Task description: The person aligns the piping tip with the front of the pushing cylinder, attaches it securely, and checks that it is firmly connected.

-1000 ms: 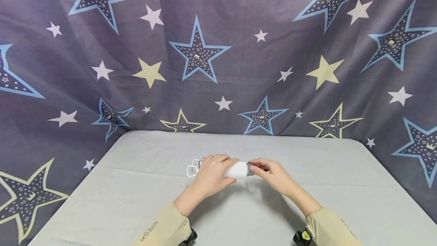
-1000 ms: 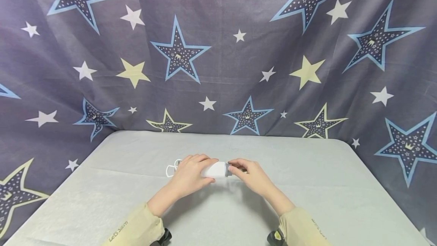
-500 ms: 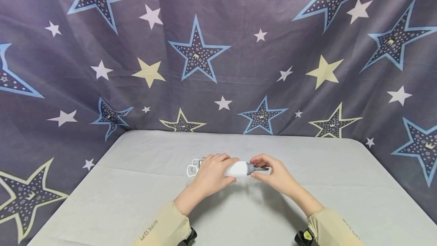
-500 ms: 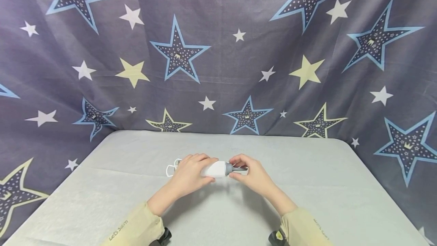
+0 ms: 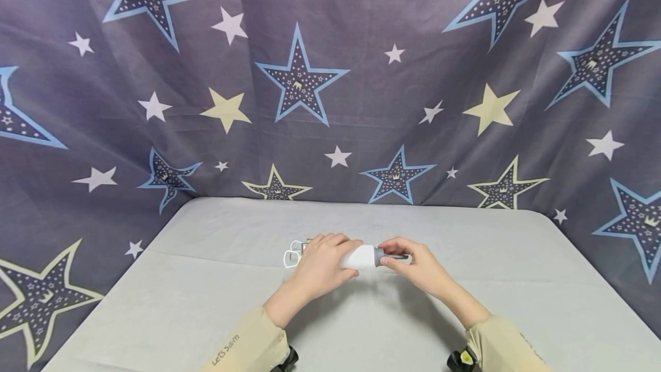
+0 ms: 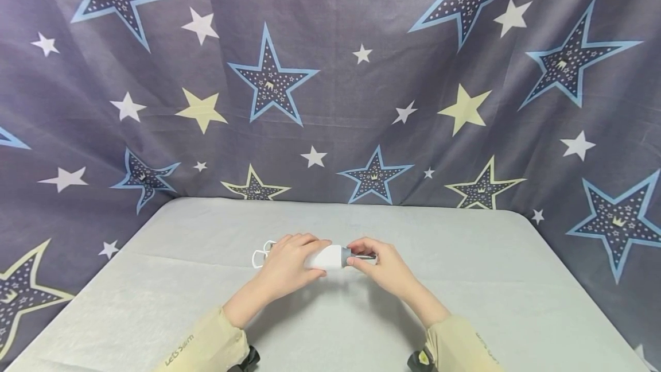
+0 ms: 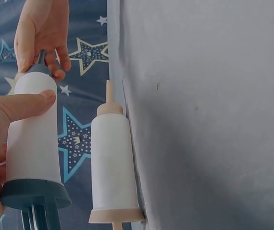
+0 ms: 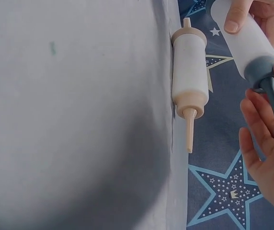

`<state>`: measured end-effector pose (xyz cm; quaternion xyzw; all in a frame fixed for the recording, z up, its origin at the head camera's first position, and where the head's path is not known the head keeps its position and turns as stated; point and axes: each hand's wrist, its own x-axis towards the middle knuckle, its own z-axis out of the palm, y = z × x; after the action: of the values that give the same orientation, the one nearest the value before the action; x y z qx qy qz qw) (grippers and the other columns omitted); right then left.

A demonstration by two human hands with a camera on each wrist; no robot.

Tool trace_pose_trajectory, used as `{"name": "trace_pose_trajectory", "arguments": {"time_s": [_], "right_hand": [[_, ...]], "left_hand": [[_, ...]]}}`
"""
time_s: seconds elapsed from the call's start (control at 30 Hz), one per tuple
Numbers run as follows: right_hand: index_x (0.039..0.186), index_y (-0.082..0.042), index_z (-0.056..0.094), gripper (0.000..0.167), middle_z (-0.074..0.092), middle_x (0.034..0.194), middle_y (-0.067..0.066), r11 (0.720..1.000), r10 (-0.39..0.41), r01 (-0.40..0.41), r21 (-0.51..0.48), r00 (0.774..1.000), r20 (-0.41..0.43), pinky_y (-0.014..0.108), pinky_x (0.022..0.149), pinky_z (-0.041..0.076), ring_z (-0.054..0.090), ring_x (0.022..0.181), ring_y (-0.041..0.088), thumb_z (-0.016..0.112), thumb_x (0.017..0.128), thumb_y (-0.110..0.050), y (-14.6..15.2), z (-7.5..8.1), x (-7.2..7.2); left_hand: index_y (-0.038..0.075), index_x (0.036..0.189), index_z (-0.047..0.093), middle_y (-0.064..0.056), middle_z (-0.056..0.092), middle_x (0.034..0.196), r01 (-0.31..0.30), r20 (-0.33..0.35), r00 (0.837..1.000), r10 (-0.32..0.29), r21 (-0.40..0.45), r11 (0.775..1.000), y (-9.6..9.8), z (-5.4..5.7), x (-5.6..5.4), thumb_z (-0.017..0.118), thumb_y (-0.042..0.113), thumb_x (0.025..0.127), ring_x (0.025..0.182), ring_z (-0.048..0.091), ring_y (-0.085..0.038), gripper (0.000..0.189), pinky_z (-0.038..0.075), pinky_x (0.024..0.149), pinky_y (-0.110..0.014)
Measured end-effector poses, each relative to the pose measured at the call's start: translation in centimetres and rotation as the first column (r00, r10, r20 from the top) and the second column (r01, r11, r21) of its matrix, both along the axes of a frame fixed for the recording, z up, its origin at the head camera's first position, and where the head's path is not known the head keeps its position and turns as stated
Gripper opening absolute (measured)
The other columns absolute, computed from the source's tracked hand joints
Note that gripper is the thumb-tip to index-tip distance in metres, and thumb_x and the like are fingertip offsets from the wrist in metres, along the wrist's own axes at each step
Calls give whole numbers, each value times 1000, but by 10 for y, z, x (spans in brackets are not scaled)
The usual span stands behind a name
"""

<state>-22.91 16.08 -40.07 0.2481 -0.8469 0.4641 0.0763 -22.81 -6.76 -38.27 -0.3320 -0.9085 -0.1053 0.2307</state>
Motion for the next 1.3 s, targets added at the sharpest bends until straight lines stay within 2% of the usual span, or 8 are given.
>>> {"name": "trace_pose_trajectory", "arguments": {"time_s": [0.23, 0.53, 0.7, 0.8, 0.9, 1.03, 1.13, 1.3], "right_hand": [[100, -19, 65, 21, 67, 90, -10, 998, -41, 40, 44, 999, 16, 29, 80, 47, 60, 85, 7, 62, 85, -33, -1, -3, -2], [93, -18, 67, 20, 67, 83, -10, 996, -54, 51, 77, 998, 40, 24, 68, 48, 60, 76, 6, 56, 89, -34, -1, -4, 0], [104, -17, 65, 26, 67, 91, -6, 995, -50, 46, 89, 998, 49, 24, 71, 49, 61, 83, 9, 56, 88, -36, 0, -4, 0], [116, -14, 59, 38, 65, 103, -1, 998, -24, 22, 56, 999, 36, 29, 78, 49, 60, 90, 14, 65, 82, -32, 2, -5, -1], [118, -13, 56, 47, 64, 108, 2, 1000, 18, -18, 18, 1000, -1, 36, 82, 48, 60, 92, 18, 73, 75, -22, 2, -6, -1], [111, -13, 57, 42, 64, 103, 0, 999, 50, -50, -10, 998, -31, 37, 84, 47, 61, 89, 15, 74, 73, -13, 0, -5, -1], [106, -13, 58, 36, 65, 98, -1, 998, 58, -59, -21, 997, -49, 35, 83, 47, 61, 87, 13, 74, 74, -12, 0, -5, 0], [104, -3, 58, 31, 65, 97, 8, 999, 47, -47, -19, 999, -22, 40, 82, 46, 61, 87, 24, 70, 75, -5, -8, 17, 16]], "left_hand": [[23, 116, 61, 7, 63, 101, -4, 9, 1000, 5, -3, 1000, 1, 0, 1, 74, 39, 70, 92, 58, -11, 51, 44, 82, -33], [22, 117, 61, 7, 63, 102, 3, 21, 1000, -3, -22, 1000, 2, -2, 2, 73, 40, 71, 92, 58, -12, 51, 42, 81, -30], [23, 116, 61, 8, 63, 101, -8, 15, 1000, 8, -17, 1000, 2, -3, 1, 73, 40, 70, 92, 58, -12, 51, 43, 81, -31], [23, 116, 61, 8, 63, 101, -12, 9, 1000, 13, -19, 1000, 2, -4, 0, 73, 41, 70, 92, 58, -11, 51, 43, 81, -32], [23, 116, 61, 8, 63, 100, -12, 5, 1000, 12, -17, 1000, 2, -4, 0, 73, 41, 70, 92, 58, -11, 51, 43, 81, -32], [23, 116, 61, 8, 63, 100, -10, 0, 1000, 10, -10, 1000, 1, -4, 0, 73, 41, 69, 91, 58, -11, 51, 43, 80, -31], [23, 115, 62, 8, 63, 100, -7, -2, 1000, 7, -9, 1000, 1, -4, 0, 74, 41, 69, 91, 58, -11, 51, 43, 80, -31], [23, 116, 62, 8, 64, 101, -5, -4, 1000, 5, -9, 1000, 1, -4, 0, 74, 41, 69, 91, 58, -11, 51, 43, 80, -31]]}}
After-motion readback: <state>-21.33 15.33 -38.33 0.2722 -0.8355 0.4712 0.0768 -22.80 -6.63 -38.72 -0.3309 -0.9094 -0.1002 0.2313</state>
